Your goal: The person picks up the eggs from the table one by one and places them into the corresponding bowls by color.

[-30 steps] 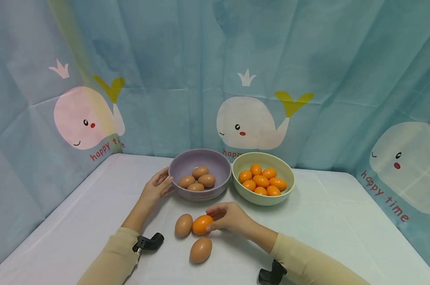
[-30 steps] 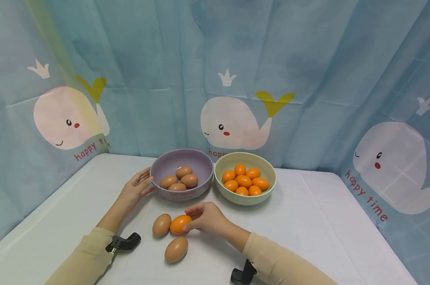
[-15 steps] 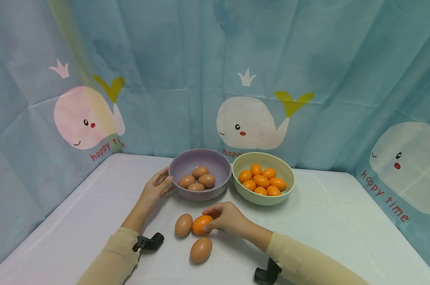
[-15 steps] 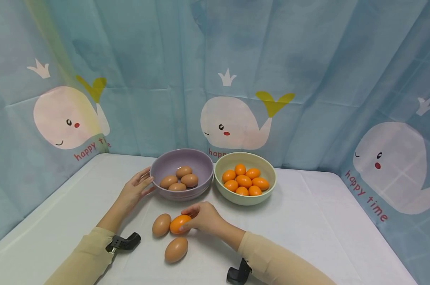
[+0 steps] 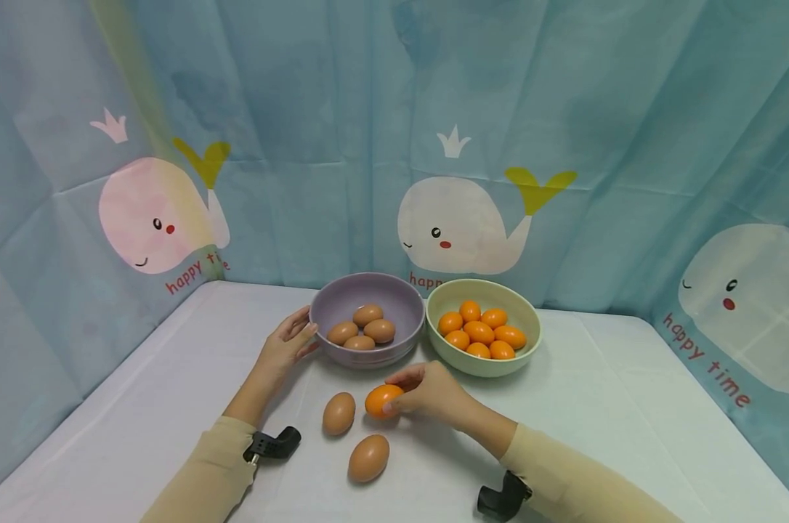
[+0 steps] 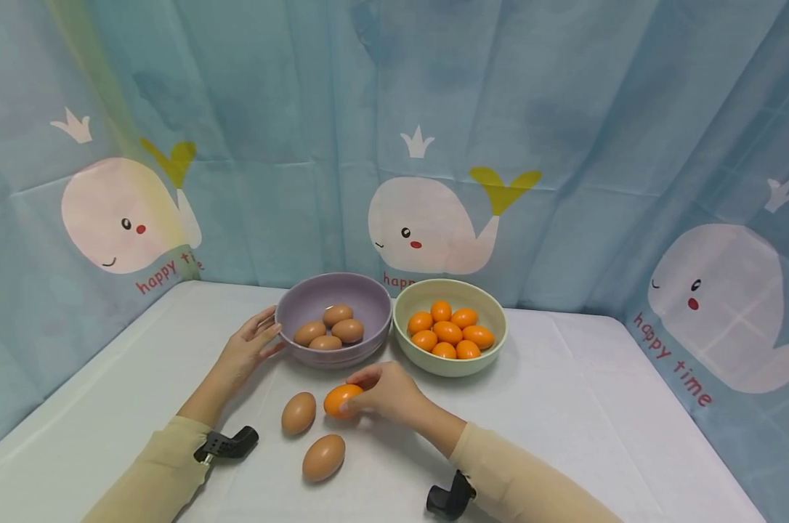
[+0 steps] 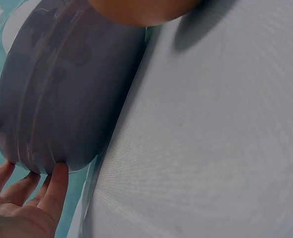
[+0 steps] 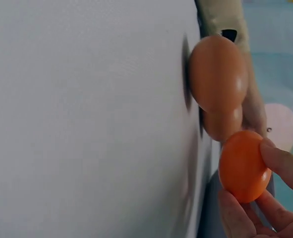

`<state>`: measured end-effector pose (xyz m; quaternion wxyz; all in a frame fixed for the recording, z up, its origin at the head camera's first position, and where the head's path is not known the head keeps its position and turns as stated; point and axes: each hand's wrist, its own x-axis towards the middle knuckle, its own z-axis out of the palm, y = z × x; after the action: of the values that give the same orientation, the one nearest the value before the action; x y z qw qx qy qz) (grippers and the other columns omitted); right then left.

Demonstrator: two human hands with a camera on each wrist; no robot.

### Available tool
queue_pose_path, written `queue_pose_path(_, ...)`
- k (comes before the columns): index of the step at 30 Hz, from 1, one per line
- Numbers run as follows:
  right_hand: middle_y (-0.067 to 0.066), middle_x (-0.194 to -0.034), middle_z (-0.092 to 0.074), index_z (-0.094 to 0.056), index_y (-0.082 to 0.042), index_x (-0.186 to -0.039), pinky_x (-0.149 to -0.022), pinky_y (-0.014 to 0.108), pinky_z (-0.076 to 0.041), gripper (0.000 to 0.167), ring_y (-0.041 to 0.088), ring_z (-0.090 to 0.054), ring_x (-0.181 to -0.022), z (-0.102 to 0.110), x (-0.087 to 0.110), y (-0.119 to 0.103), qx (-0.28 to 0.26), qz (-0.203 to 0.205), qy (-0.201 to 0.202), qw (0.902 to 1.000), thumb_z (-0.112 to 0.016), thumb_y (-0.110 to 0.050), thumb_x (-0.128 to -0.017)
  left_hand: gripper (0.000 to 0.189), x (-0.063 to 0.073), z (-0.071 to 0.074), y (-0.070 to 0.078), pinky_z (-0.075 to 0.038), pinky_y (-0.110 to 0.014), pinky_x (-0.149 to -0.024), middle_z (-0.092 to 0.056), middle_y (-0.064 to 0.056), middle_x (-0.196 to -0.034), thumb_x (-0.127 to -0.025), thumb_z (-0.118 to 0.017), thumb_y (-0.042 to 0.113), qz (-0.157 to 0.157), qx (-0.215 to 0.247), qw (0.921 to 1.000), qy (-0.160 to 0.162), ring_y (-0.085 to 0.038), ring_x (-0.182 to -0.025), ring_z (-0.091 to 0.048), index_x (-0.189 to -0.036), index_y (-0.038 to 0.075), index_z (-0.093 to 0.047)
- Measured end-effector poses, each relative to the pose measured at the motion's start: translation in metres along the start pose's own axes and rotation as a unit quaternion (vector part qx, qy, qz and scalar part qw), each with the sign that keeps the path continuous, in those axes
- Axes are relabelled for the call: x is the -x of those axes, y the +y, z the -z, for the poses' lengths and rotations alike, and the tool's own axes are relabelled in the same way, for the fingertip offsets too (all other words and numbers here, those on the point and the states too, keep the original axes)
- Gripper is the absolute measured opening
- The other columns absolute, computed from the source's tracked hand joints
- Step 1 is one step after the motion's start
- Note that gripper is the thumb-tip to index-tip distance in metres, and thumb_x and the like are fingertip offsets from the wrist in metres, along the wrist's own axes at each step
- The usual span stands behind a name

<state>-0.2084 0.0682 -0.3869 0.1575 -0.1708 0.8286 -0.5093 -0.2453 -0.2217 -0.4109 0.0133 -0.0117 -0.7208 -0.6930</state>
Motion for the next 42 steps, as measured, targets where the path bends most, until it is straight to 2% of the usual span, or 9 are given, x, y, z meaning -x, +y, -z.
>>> queue_pose_path(6, 0.004, -0.105, -0.076, -0.076, -0.008, -0.110, -0.082, 0.025, -0.060, 0.037, 0.011, -0.066, -0.090, 0.020, 0.006, -0.005, -0.019, -0.005, 0.016, 0.9997, -0.087, -0.017, -0.076, 0.064, -0.001, 0.001, 0.000, -0.045, -0.038, -0.113, -0.024, -0.012, -0.165, -0.104, -0.053, 0.023, -0.002, -0.003, 1.0000, 0.000, -0.027, -0.150, -0.030, -0.158, 0.008, -0.023)
queue_pose_path(13, 0.006, -0.110, -0.075, -0.073, -0.007, -0.116, -0.089, 0.029, -0.060, 0.040, 0.013, -0.066, -0.096, 0.049, 0.012, -0.015, -0.020, -0.021, 0.036, 0.9989, -0.084, -0.022, -0.080, 0.065, -0.002, 0.000, 0.001, -0.046, -0.037, -0.113, -0.024, -0.011, -0.165, -0.104, -0.053, 0.025, 0.000, -0.005, 1.0000, -0.001, -0.026, -0.151, -0.030, -0.159, 0.008, -0.022)
queue_pose_path(24, 0.008, -0.116, -0.073, -0.072, -0.008, -0.121, -0.088, 0.025, -0.058, 0.048, 0.014, -0.064, -0.101, 0.088, 0.013, -0.021, -0.004, -0.030, 0.093, 0.9952, -0.084, -0.031, -0.080, 0.065, -0.002, 0.001, 0.002, -0.047, -0.035, -0.112, -0.024, -0.011, -0.165, -0.104, -0.054, 0.026, 0.003, -0.010, 0.9999, 0.004, -0.027, -0.150, -0.032, -0.158, 0.009, -0.023)
queue_pose_path(29, 0.011, -0.117, -0.072, -0.070, -0.005, -0.123, -0.080, 0.024, -0.060, 0.050, 0.011, -0.068, -0.090, 0.100, 0.011, -0.018, -0.021, -0.027, 0.108, 0.9936, -0.084, -0.027, -0.080, 0.064, -0.001, -0.001, 0.002, -0.045, -0.037, -0.113, -0.024, -0.013, -0.165, -0.104, -0.053, 0.023, 0.001, -0.009, 1.0000, 0.004, -0.028, -0.150, -0.032, -0.158, 0.008, -0.023)
queue_pose_path(32, 0.013, -0.119, -0.072, -0.068, -0.002, -0.125, -0.086, 0.030, -0.062, 0.052, 0.010, -0.070, -0.089, 0.107, 0.008, -0.015, -0.044, -0.033, 0.114, 0.9920, -0.083, -0.026, -0.081, 0.063, -0.001, -0.001, 0.002, -0.044, -0.039, -0.114, -0.024, -0.013, -0.165, -0.105, -0.052, 0.022, 0.002, -0.009, 1.0000, 0.003, -0.027, -0.150, -0.032, -0.158, 0.008, -0.023)
queue_pose_path(36, 0.013, -0.123, -0.070, -0.065, -0.001, -0.128, -0.097, 0.039, -0.059, 0.053, 0.011, -0.072, -0.093, 0.116, 0.005, -0.010, -0.055, -0.043, 0.122, 0.9901, -0.080, -0.028, -0.085, 0.062, -0.001, -0.001, 0.001, -0.044, -0.040, -0.114, -0.024, -0.013, -0.165, -0.105, -0.051, 0.021, 0.002, -0.006, 1.0000, 0.003, -0.027, -0.150, -0.031, -0.158, 0.008, -0.022)
queue_pose_path(39, 0.013, -0.125, -0.069, -0.065, -0.001, -0.129, -0.098, 0.039, -0.058, 0.053, 0.011, -0.071, -0.094, 0.121, 0.002, -0.006, -0.049, -0.048, 0.136, 0.9883, -0.080, -0.028, -0.086, 0.061, -0.001, -0.001, 0.001, -0.044, -0.040, -0.114, -0.024, -0.013, -0.165, -0.105, -0.050, 0.020, 0.002, -0.004, 1.0000, 0.002, -0.028, -0.151, -0.030, -0.158, 0.007, -0.022)
queue_pose_path(42, 0.013, -0.128, -0.068, -0.064, -0.001, -0.130, -0.098, 0.033, -0.058, 0.053, 0.009, -0.070, -0.096, 0.126, 0.000, -0.003, -0.049, -0.051, 0.142, 0.9873, -0.079, -0.027, -0.086, 0.061, -0.001, -0.001, 0.000, -0.044, -0.040, -0.114, -0.023, -0.014, -0.165, -0.105, -0.051, 0.019, 0.000, -0.004, 1.0000, 0.001, -0.029, -0.150, -0.030, -0.158, 0.007, -0.022)
